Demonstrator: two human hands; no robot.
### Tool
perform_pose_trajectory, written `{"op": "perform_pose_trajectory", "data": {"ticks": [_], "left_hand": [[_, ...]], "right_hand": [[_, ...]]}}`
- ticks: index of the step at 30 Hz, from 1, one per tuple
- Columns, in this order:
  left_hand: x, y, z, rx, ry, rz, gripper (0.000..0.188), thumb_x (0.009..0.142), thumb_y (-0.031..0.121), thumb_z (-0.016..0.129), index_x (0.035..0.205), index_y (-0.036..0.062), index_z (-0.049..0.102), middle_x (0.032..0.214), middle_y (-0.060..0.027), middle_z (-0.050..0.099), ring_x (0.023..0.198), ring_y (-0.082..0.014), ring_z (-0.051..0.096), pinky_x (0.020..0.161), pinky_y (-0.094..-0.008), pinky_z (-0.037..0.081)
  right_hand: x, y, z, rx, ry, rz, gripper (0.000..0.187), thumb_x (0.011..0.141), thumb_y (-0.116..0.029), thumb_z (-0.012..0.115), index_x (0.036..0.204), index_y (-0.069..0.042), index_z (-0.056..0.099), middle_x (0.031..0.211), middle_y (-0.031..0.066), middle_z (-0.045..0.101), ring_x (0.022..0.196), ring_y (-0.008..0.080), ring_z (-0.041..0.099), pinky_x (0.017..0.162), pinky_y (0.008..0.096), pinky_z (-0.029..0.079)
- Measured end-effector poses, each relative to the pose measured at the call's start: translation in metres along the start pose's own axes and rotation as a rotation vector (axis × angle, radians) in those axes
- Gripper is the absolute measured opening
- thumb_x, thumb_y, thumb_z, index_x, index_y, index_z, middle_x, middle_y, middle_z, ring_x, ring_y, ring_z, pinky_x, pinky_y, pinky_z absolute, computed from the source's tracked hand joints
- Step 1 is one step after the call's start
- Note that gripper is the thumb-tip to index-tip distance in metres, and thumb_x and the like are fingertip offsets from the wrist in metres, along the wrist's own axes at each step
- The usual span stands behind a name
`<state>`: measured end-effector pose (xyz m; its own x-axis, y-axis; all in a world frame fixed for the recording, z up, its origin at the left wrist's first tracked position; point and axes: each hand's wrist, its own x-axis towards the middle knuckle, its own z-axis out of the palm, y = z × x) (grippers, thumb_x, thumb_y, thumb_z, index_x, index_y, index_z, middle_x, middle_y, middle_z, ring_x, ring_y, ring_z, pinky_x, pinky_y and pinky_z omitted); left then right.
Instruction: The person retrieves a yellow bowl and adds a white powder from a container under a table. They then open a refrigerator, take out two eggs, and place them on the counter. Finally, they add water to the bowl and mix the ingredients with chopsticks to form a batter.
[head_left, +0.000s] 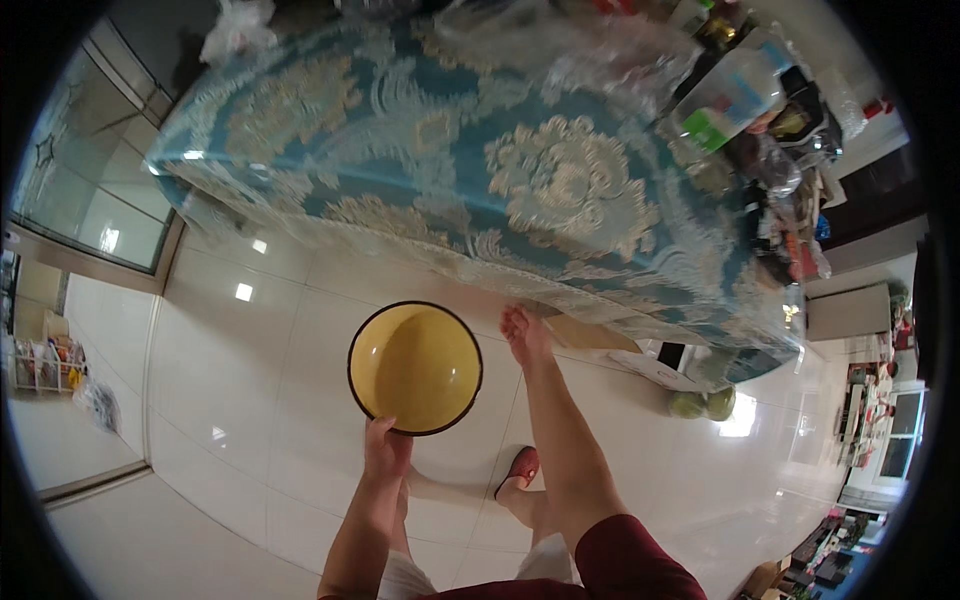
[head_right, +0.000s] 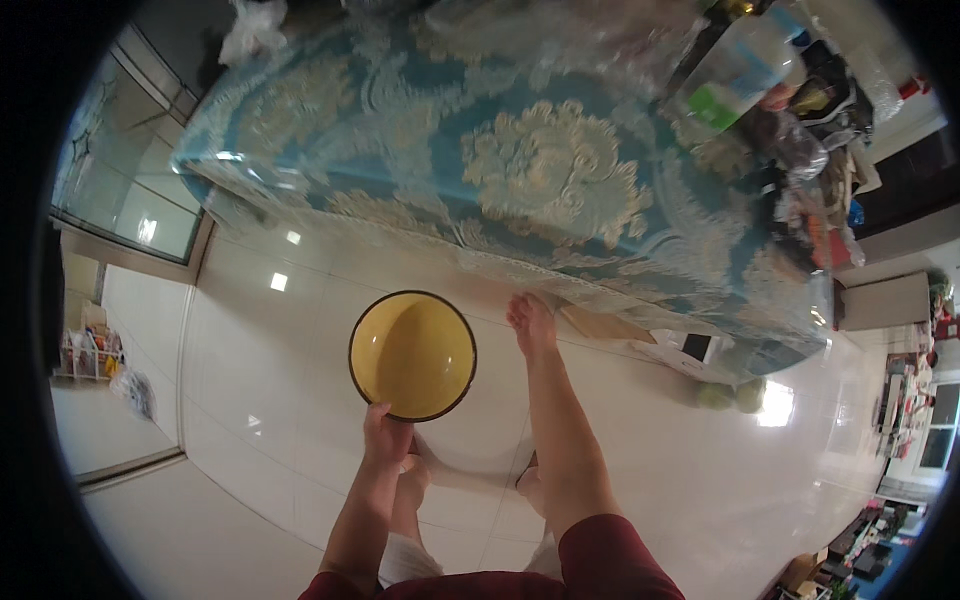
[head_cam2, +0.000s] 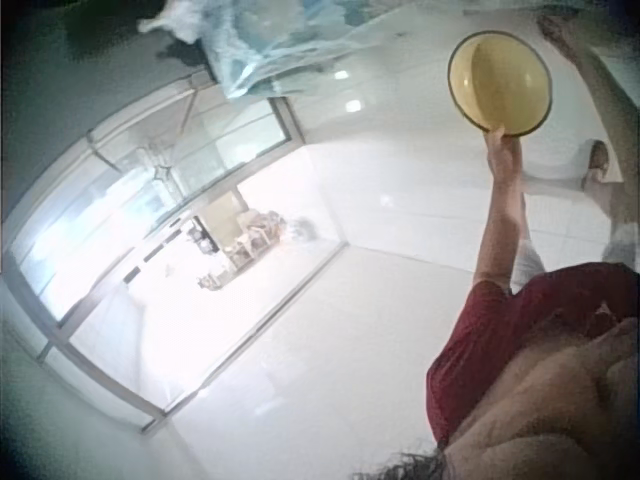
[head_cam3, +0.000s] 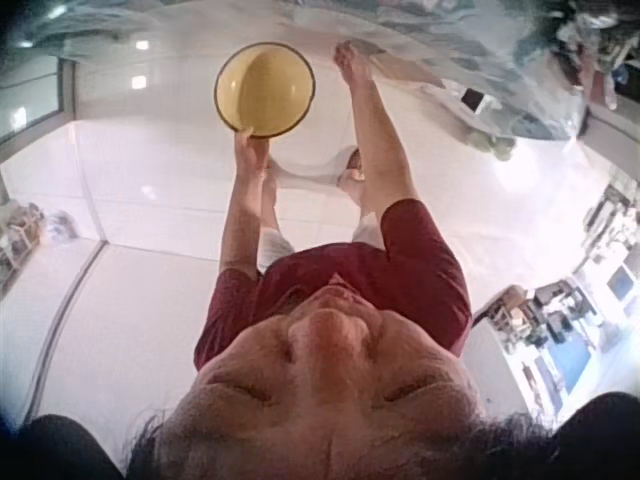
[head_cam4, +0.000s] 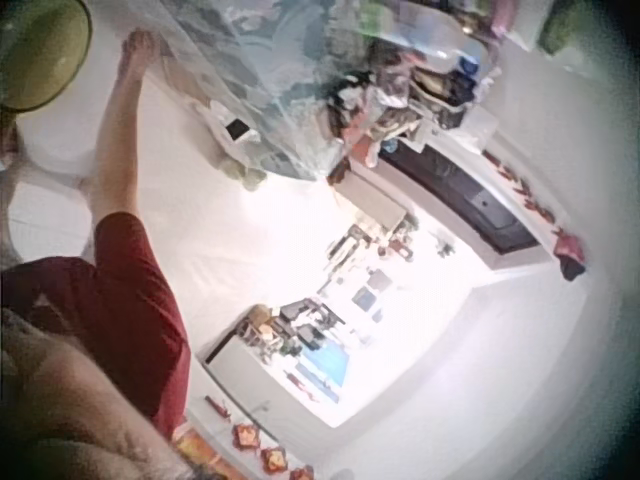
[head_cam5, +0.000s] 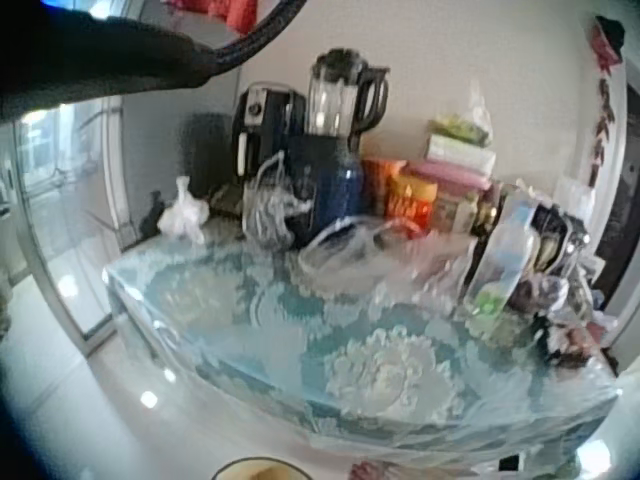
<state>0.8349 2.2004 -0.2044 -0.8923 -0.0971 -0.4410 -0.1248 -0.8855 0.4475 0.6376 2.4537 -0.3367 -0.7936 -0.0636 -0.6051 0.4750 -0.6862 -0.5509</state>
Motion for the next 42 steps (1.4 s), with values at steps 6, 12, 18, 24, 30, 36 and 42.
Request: {"op": "perform_pose_trajectory", "data": {"ticks": [6, 12, 18, 24, 30, 36, 42], "left_hand": [[0.040, -0.076, -0.049, -0.036, 0.093, 0.047, 0.038, 0.084, 0.016, 0.057, 0.120, 0.0023, 0.055, 0.119, -0.0036, 0.060, 0.114, -0.0191, 0.053, 0.100, -0.0365, 0.042], [0.051, -0.112, -0.092, -0.083, 0.057, 0.072, 0.035, 0.086, 0.013, 0.057, 0.119, 0.0023, 0.056, 0.119, -0.0032, 0.060, 0.115, -0.0190, 0.053, 0.100, -0.0360, 0.043], [0.051, -0.109, -0.096, -0.082, 0.065, 0.069, 0.036, 0.084, 0.013, 0.058, 0.118, 0.0029, 0.058, 0.120, -0.0036, 0.060, 0.115, -0.0196, 0.053, 0.100, -0.0371, 0.043], [0.047, -0.095, -0.093, -0.083, 0.119, 0.035, 0.043, 0.078, 0.011, 0.055, 0.121, 0.0063, 0.056, 0.119, -0.0029, 0.059, 0.116, -0.0182, 0.052, 0.103, -0.0368, 0.039], [0.050, -0.091, -0.123, -0.052, 0.049, 0.110, 0.050, 0.081, 0.021, 0.054, 0.129, 0.0089, 0.051, 0.128, -0.0031, 0.055, 0.122, -0.0216, 0.048, 0.103, -0.0420, 0.038], [0.047, -0.089, -0.133, -0.043, 0.106, 0.110, 0.050, 0.081, 0.020, 0.053, 0.130, 0.0068, 0.050, 0.129, -0.0040, 0.055, 0.122, -0.0221, 0.048, 0.103, -0.0423, 0.038], [0.057, -0.078, -0.125, -0.005, 0.086, 0.093, 0.050, 0.081, 0.019, 0.053, 0.129, 0.0059, 0.050, 0.126, -0.0041, 0.056, 0.120, -0.0224, 0.050, 0.101, -0.0412, 0.040]], "right_hand": [[0.120, 0.009, -0.042, 0.235, 0.098, -0.145, 0.027, 0.096, -0.033, 0.051, 0.106, -0.009, 0.059, 0.098, 0.0067, 0.065, 0.090, 0.0243, 0.061, 0.072, 0.0403, 0.052], [0.176, 0.007, -0.036, 0.476, 0.155, -0.260, 0.031, 0.092, -0.039, 0.056, 0.103, -0.011, 0.062, 0.096, 0.0063, 0.065, 0.090, 0.0225, 0.062, 0.069, 0.0403, 0.054], [0.181, 0.018, -0.058, 0.435, 0.053, -0.234, 0.031, 0.090, -0.042, 0.057, 0.101, -0.012, 0.062, 0.092, 0.0042, 0.065, 0.087, 0.0202, 0.063, 0.068, 0.0372, 0.054], [0.124, 0.066, -0.083, 0.335, 0.110, -0.294, 0.019, 0.089, -0.030, 0.055, 0.082, -0.012, 0.055, 0.072, 0.0019, 0.055, 0.065, 0.0181, 0.055, 0.056, 0.0305, 0.046], [-0.011, 0.118, -0.091, 0.307, 0.212, -0.183, 0.011, 0.092, -0.023, 0.052, 0.091, -0.012, 0.055, 0.077, 0.0007, 0.056, 0.069, 0.0156, 0.055, 0.058, 0.0286, 0.044], [-0.097, 0.131, -0.102, -0.143, 0.214, 0.248, 0.020, 0.091, -0.028, 0.053, 0.094, -0.008, 0.057, 0.085, 0.0058, 0.062, 0.073, 0.0181, 0.060, 0.066, 0.0322, 0.050], [-0.097, 0.074, -0.048, -1.718, 0.003, -0.632, 0.047, 0.079, -0.022, 0.072, 0.116, -0.001, 0.053, 0.105, 0.0181, 0.059, 0.093, 0.0319, 0.060, 0.075, 0.0421, 0.050]]}}
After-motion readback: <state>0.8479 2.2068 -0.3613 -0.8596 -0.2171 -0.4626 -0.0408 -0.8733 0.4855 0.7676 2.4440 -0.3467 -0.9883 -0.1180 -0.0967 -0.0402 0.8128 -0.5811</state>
